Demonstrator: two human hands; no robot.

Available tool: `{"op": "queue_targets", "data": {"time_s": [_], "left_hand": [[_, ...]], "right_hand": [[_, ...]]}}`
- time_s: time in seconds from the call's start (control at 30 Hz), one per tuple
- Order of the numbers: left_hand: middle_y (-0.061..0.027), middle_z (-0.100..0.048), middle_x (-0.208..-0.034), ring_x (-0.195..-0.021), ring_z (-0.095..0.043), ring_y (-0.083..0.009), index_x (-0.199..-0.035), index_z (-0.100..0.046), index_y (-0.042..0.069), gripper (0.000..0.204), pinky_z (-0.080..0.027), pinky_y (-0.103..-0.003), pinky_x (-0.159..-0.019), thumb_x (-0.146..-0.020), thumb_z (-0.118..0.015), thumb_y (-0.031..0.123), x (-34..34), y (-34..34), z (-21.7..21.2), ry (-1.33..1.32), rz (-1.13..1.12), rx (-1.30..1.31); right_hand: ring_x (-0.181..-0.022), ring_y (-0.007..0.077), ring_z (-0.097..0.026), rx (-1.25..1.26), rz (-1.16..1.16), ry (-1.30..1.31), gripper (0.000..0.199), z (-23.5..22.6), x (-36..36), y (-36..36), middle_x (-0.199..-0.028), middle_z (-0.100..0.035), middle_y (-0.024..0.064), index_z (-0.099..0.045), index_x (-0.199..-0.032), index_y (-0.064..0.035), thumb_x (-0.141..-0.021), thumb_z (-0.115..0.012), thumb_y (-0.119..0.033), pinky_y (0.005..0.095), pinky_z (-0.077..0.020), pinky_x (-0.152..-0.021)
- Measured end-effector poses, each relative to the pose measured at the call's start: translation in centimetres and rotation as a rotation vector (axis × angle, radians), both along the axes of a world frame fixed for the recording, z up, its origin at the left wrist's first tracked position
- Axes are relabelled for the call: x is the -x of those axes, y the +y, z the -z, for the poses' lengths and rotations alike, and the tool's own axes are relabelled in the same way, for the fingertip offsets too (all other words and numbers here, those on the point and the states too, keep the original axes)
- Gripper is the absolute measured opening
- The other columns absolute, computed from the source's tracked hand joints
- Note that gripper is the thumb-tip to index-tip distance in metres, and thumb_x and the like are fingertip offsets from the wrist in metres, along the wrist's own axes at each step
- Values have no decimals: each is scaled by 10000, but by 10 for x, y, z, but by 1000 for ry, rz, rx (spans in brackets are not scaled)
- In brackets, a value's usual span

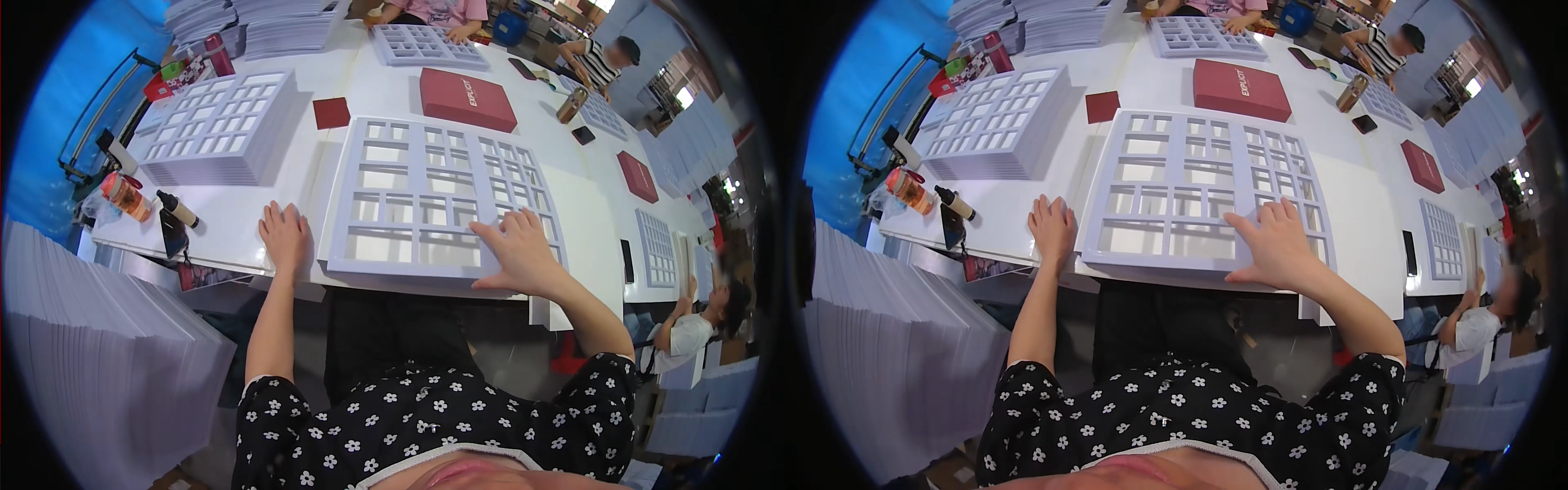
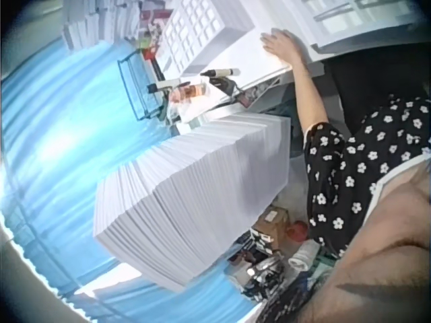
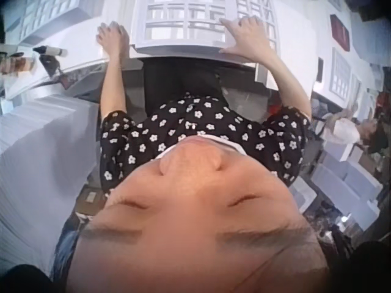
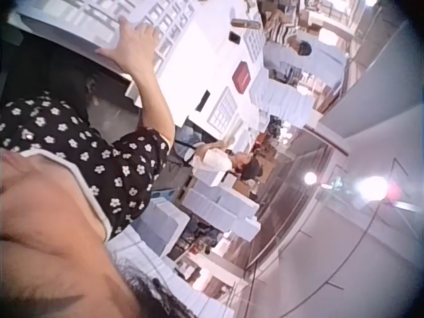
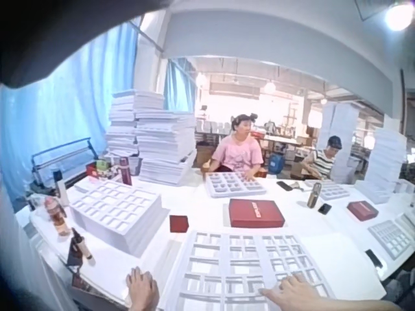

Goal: The person repeatedly inserts a white paper sheet into a white plastic grid tray, presses it down to fit, and then removes it. This cycle is performed multiple times on the same tray. Other workers are visible in the background performing similar tasks.

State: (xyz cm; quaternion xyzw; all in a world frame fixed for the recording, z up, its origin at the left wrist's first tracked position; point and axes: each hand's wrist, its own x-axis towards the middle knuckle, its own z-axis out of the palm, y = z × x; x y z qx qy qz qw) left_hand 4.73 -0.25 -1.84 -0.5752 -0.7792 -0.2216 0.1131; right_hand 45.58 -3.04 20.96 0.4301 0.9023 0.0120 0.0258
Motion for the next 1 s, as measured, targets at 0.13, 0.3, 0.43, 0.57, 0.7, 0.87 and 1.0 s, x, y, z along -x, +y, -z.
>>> {"op": "queue_targets", "data": {"time_s": [0.13, 0.3, 0.43, 0.57, 0.7, 0.87, 1.0], "left_hand": [[-246, -451, -1450, -1387, -362, -403, -1279, -581, 65, 421, -247, -558, -1132, -915, -601, 275, -1, -3, -3, -8, 3, 3], [-242, -469, -1431, -1377, -374, -400, -1273, -584, 68, 415, -250, -553, -1130, -916, -601, 279, -4, -6, -7, 12, 5, -2], [-233, -478, -1423, -1365, -391, -390, -1259, -598, 79, 400, -260, -551, -1119, -917, -602, 286, 3, -6, 0, 16, 3, -18], [-215, -505, -1399, -1334, -430, -371, -1219, -626, 88, 356, -295, -520, -1102, -925, -605, 288, 10, 2, 13, -133, 51, -176], [-190, -590, -1298, -1216, -556, -334, -1256, -612, 43, 346, -408, -436, -1038, -969, -546, 225, 24, -3, 13, -682, 137, -286], [-177, -555, -1348, -1250, -537, -266, -1423, -455, -12, 446, -359, -389, -1104, -1082, -360, 260, -22, -76, -43, -1051, 411, -163], [-177, -572, -1352, -1223, -552, -275, -1440, -467, 18, 511, -393, -379, -1061, -1011, -573, 276, -40, -98, -55, -769, 373, -22]], "right_hand": [[-1132, 388, -504, -36, -11, -2, 897, 7, 10, 6, -1011, -590, 191, -527, -1383, -144, -648, -818, -569, 566, -281, -1116], [-1202, 420, -498, -57, -19, -49, 899, 17, 17, 6, -1071, -610, 229, -514, -1390, -144, -661, -804, -582, 581, -273, -1115], [-1305, 458, -448, -16, 62, -132, 905, 21, 22, 4, -1205, -611, 259, -483, -1423, -153, -696, -778, -604, 589, -233, -1143], [-1324, 466, -429, -117, 66, -19, 874, 32, 12, -10, -1313, -566, 234, -471, -1435, -147, -713, -807, -509, 582, -233, -1145], [-1345, 401, -433, -190, 166, 273, 805, 32, -14, -23, -1384, -531, 208, -463, -1432, -86, -780, -774, -443, 545, -251, -1148], [-1320, 309, -486, -174, 585, 868, 579, 79, -112, -43, -1367, -554, 193, -464, -1408, 12, -965, -633, -321, 401, -346, -1110], [-1210, 192, -561, 177, 882, 1316, 499, 123, -140, -71, -1320, -598, 147, -478, -1403, 40, -1079, -406, -333, 319, -387, -1066]]}}
